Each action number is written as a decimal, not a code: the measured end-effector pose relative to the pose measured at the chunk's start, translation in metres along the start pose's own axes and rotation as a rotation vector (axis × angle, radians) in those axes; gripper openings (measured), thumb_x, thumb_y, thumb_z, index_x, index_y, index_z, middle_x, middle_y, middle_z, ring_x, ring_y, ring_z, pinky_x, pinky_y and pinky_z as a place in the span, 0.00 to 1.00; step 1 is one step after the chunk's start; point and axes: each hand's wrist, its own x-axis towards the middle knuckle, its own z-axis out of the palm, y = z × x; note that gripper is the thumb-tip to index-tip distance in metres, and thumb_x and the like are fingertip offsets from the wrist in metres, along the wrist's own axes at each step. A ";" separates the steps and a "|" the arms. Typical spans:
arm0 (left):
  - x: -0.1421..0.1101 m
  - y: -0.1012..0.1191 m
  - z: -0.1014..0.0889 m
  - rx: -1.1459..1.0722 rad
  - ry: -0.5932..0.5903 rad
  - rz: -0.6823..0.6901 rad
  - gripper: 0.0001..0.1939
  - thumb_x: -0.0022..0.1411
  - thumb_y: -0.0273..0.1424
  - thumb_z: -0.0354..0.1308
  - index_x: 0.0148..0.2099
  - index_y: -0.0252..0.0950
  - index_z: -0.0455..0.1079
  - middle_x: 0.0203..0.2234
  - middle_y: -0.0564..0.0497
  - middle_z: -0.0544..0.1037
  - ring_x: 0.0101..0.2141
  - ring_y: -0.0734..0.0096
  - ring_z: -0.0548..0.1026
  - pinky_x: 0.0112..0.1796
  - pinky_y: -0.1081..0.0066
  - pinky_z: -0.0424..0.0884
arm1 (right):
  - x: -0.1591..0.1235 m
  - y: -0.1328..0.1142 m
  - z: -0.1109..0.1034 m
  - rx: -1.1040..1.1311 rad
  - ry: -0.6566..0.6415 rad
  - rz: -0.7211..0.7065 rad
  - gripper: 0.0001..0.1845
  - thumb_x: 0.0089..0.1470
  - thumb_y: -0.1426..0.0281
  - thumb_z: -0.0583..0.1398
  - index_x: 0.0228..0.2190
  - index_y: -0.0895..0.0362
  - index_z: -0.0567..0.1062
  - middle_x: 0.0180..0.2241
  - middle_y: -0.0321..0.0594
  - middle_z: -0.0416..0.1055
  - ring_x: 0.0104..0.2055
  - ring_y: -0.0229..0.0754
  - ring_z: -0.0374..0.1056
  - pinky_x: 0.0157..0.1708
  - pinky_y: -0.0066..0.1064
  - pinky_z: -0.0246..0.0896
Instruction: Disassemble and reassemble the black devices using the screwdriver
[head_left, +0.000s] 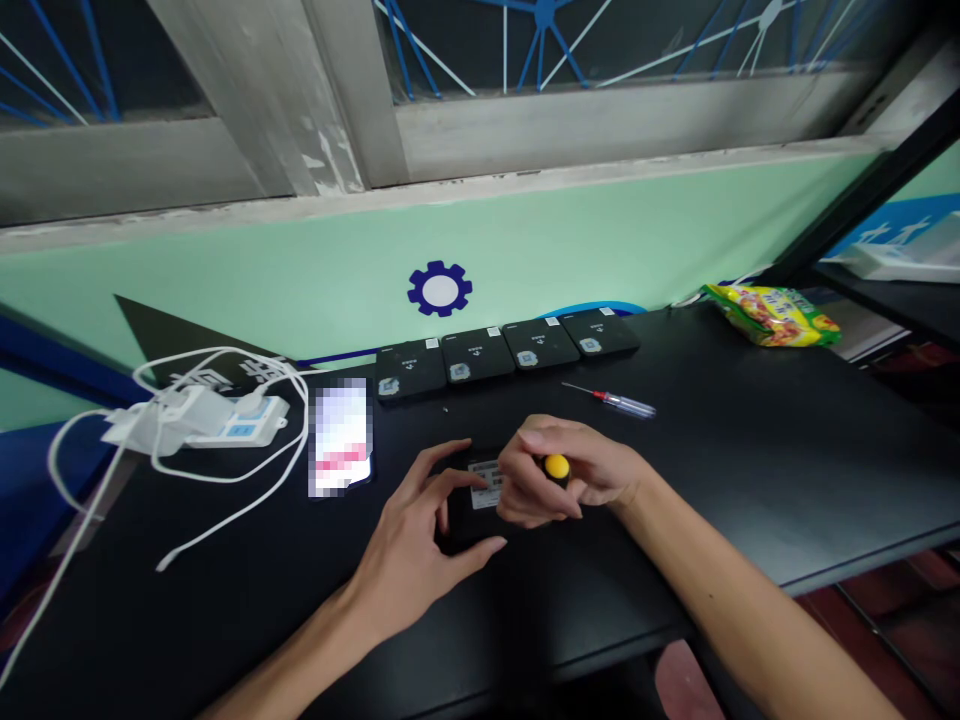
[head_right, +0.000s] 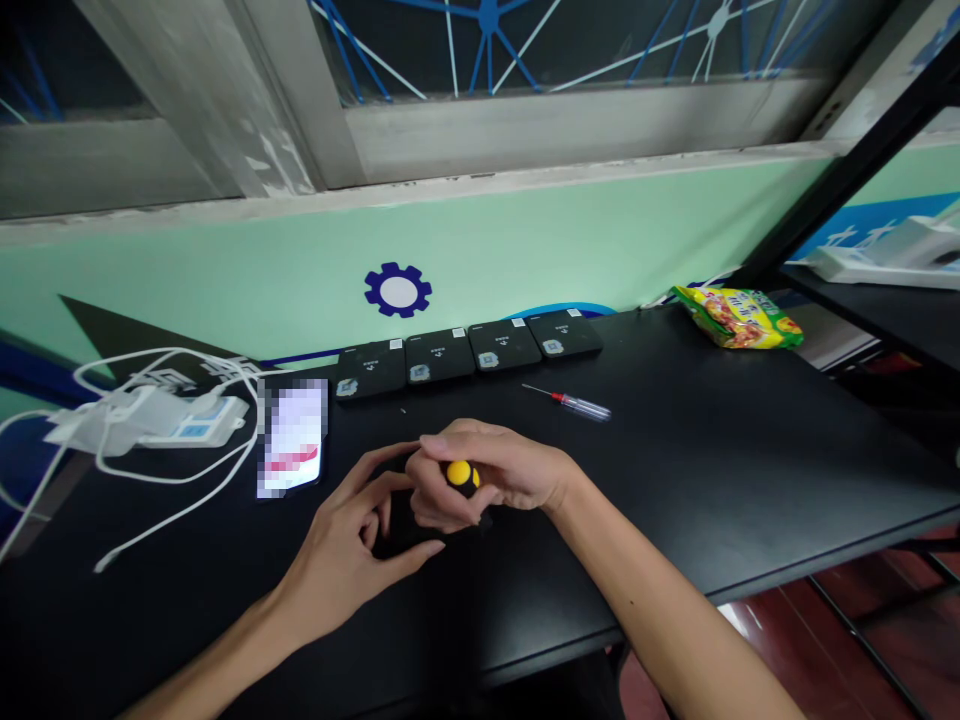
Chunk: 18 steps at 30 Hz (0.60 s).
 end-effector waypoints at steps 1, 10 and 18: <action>0.000 0.000 0.000 -0.002 0.000 0.000 0.23 0.61 0.31 0.76 0.56 0.48 0.76 0.70 0.46 0.68 0.25 0.81 0.67 0.30 0.65 0.79 | 0.001 0.000 0.000 0.018 -0.027 -0.018 0.36 0.77 0.53 0.52 0.21 0.59 0.73 0.12 0.28 0.54 0.17 0.34 0.49 0.24 0.30 0.48; -0.001 -0.003 0.001 -0.004 0.004 -0.006 0.24 0.61 0.32 0.77 0.57 0.49 0.76 0.68 0.48 0.69 0.25 0.80 0.69 0.29 0.67 0.78 | -0.003 -0.003 0.001 0.124 -0.067 0.009 0.13 0.68 0.63 0.63 0.34 0.55 0.67 0.15 0.21 0.56 0.16 0.32 0.44 0.26 0.28 0.48; 0.000 -0.002 0.000 -0.020 -0.012 0.002 0.23 0.62 0.32 0.76 0.57 0.48 0.76 0.71 0.47 0.67 0.26 0.80 0.69 0.29 0.67 0.78 | -0.004 0.003 -0.003 -0.024 0.027 -0.037 0.40 0.80 0.55 0.48 0.18 0.60 0.74 0.10 0.30 0.56 0.11 0.32 0.45 0.20 0.30 0.44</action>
